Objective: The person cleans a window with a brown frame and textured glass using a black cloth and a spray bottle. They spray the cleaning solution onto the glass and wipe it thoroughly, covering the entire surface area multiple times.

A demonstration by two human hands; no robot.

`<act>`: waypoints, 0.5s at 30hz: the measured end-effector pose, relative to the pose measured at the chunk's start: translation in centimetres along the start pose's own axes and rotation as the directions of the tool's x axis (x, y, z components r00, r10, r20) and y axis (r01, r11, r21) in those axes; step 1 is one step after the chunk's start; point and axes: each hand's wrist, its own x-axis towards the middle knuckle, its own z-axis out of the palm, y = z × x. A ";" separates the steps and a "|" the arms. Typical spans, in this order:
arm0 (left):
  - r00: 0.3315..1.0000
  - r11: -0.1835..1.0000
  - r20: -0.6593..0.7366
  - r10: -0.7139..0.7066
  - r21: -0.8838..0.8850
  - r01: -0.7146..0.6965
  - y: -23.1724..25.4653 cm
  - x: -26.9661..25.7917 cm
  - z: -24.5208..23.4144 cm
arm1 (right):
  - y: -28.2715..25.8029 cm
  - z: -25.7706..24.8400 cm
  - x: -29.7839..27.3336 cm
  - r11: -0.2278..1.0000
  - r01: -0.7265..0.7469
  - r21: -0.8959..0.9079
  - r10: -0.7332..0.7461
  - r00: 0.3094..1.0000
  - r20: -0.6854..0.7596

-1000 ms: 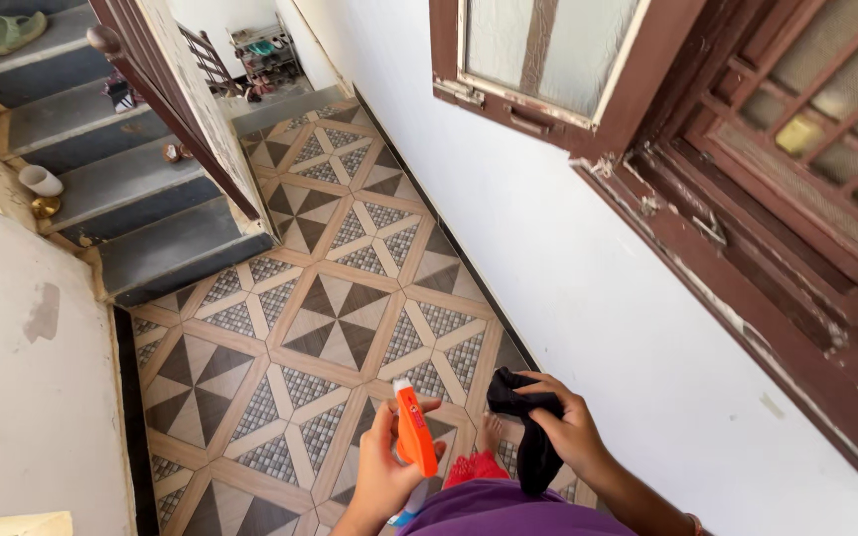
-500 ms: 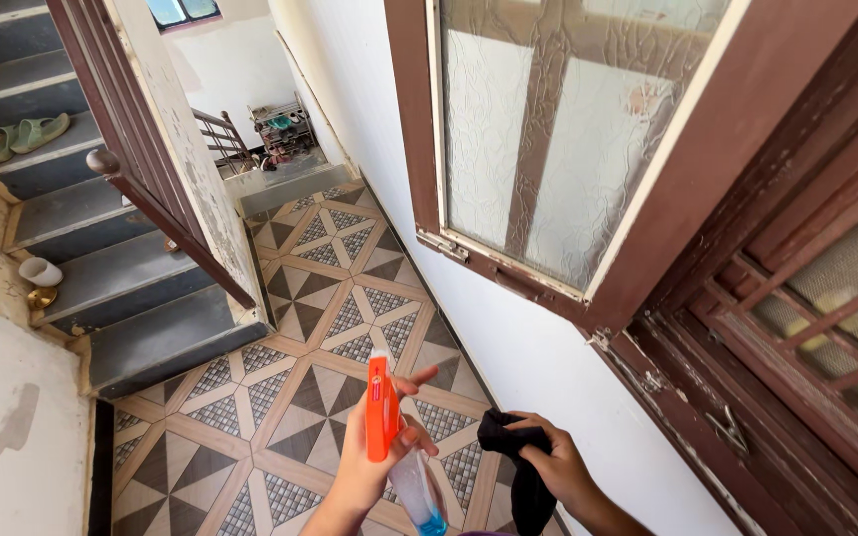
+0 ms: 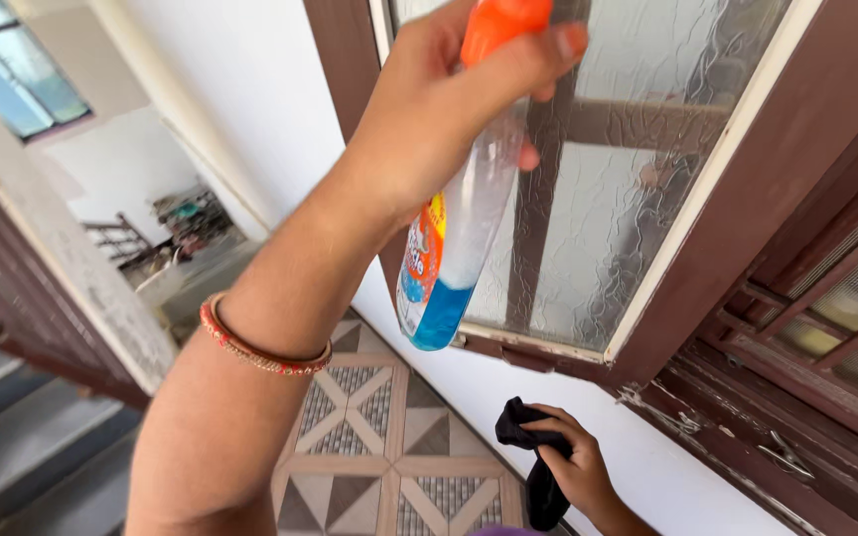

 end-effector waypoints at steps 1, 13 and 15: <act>0.998 0.999 0.059 0.033 -0.005 -0.032 0.6 1.2 -0.7 | -1.3 0.9 0.6 0.995 0.092 -0.029 -0.093 0.995 -0.043; 0.923 0.903 0.282 -0.261 -0.267 0.336 -9.9 -10.0 -10.7 | -27.6 -0.7 3.3 0.157 0.335 -0.929 -0.970 0.231 -0.081; 0.916 0.891 0.295 -0.272 -0.282 0.355 -11.5 -10.6 -11.0 | -33.6 -2.2 5.6 0.062 0.278 -0.959 -0.982 0.187 -0.010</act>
